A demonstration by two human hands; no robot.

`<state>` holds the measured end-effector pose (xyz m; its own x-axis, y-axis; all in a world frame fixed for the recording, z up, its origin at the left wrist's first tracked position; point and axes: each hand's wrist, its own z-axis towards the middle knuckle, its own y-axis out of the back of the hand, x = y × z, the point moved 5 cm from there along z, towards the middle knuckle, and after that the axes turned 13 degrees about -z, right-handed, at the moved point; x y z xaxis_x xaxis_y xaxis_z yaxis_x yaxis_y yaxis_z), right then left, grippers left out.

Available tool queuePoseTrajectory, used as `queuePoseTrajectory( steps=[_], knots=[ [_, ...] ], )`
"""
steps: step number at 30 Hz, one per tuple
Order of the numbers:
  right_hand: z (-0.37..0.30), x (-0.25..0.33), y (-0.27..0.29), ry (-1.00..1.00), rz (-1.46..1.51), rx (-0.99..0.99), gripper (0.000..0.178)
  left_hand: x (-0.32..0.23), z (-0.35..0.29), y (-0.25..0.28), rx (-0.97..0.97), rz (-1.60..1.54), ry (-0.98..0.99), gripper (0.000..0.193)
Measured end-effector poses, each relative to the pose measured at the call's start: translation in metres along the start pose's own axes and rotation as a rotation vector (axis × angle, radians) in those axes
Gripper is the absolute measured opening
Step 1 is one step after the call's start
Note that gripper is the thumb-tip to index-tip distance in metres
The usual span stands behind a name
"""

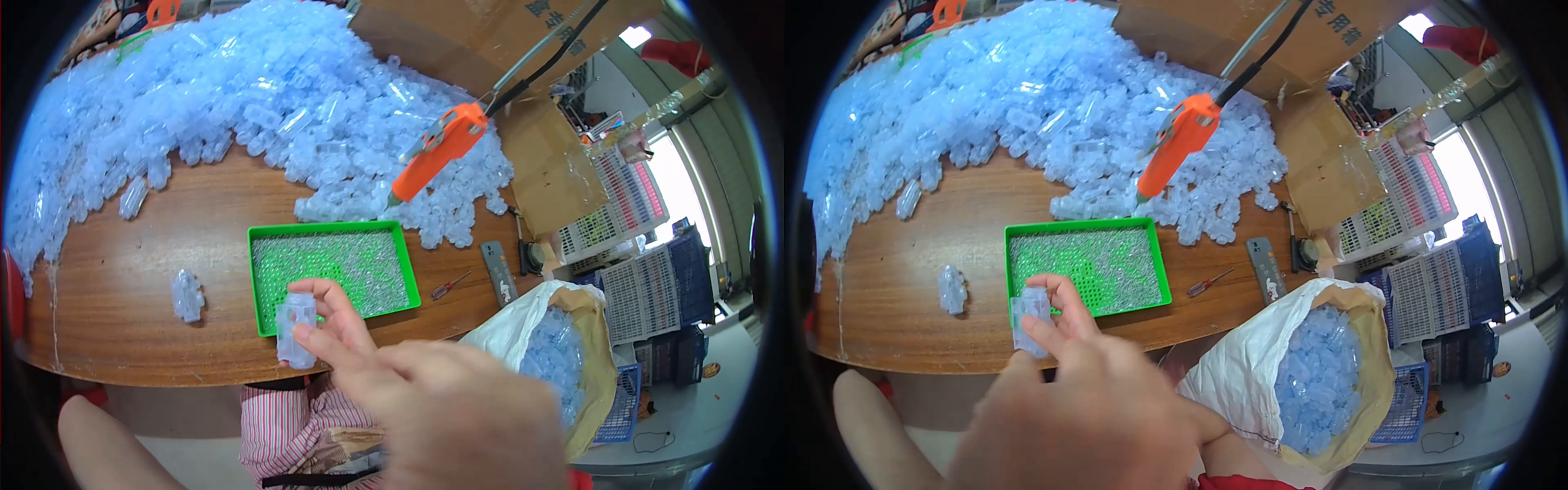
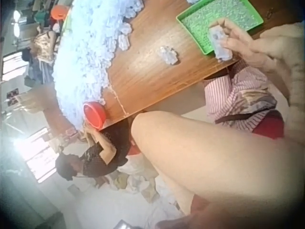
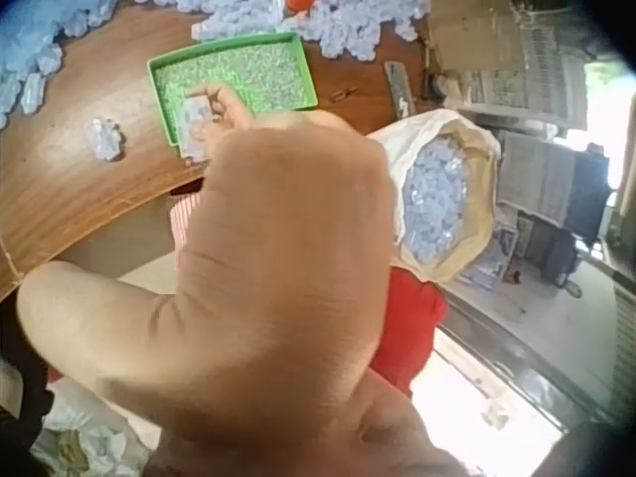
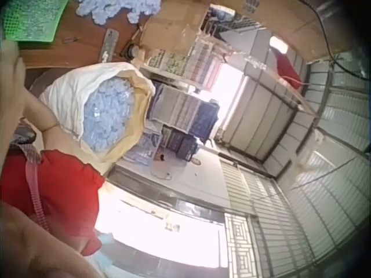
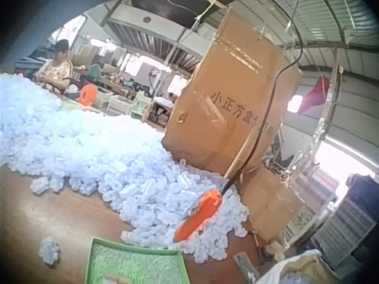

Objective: The person drives screws into plastic components with an electric screwdriver, fits the plastic parts together by hand, and places them into a sack.

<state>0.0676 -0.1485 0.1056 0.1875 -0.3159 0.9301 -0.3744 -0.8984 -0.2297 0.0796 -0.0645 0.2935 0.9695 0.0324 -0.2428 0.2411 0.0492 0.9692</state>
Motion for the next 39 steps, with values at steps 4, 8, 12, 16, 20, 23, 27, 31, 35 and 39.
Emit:
queuePoseTrajectory(
  steps=[4,8,12,16,20,23,27,31,35,39],
  knots=[
    [-0.019,0.026,-0.009,-0.253,0.026,-0.015,0.04,0.005,-0.001,0.005,0.06,-0.084,0.046,0.018],
    [0.014,0.007,-0.022,0.016,-0.148,0.134,0.045,0.018,-0.002,0.005,0.12,-0.13,0.137,0.015],
    [0.0,0.008,-0.014,-0.057,0.045,0.075,0.044,0.024,-0.006,0.014,0.157,-0.171,0.229,0.014],
    [0.007,0.0,-0.004,0.169,-0.052,0.163,0.042,0.044,-0.015,0.013,0.14,-0.321,0.324,0.017],
    [0.009,-0.011,0.015,0.003,0.147,0.074,0.047,0.143,-0.048,-0.033,-0.198,-0.199,0.494,0.02],
    [0.007,-0.021,0.01,-0.094,0.264,0.129,0.047,0.192,-0.091,-0.073,-0.249,-0.145,0.866,0.024],
    [0.013,-0.037,0.01,-0.159,0.355,0.139,0.041,0.217,-0.095,-0.133,-0.39,-0.344,1.036,0.046],
    [0.014,-0.032,-0.003,-0.131,0.329,0.139,0.036,0.219,-0.098,-0.175,-0.445,-0.418,0.983,0.057],
    [0.013,-0.03,0.0,-0.127,0.313,0.193,0.037,0.208,-0.089,-0.176,-0.486,-0.578,0.86,0.049],
    [0.011,-0.029,0.006,-0.096,0.342,0.199,0.048,0.176,-0.071,-0.167,-0.57,-0.986,0.756,0.041]
  ],
)
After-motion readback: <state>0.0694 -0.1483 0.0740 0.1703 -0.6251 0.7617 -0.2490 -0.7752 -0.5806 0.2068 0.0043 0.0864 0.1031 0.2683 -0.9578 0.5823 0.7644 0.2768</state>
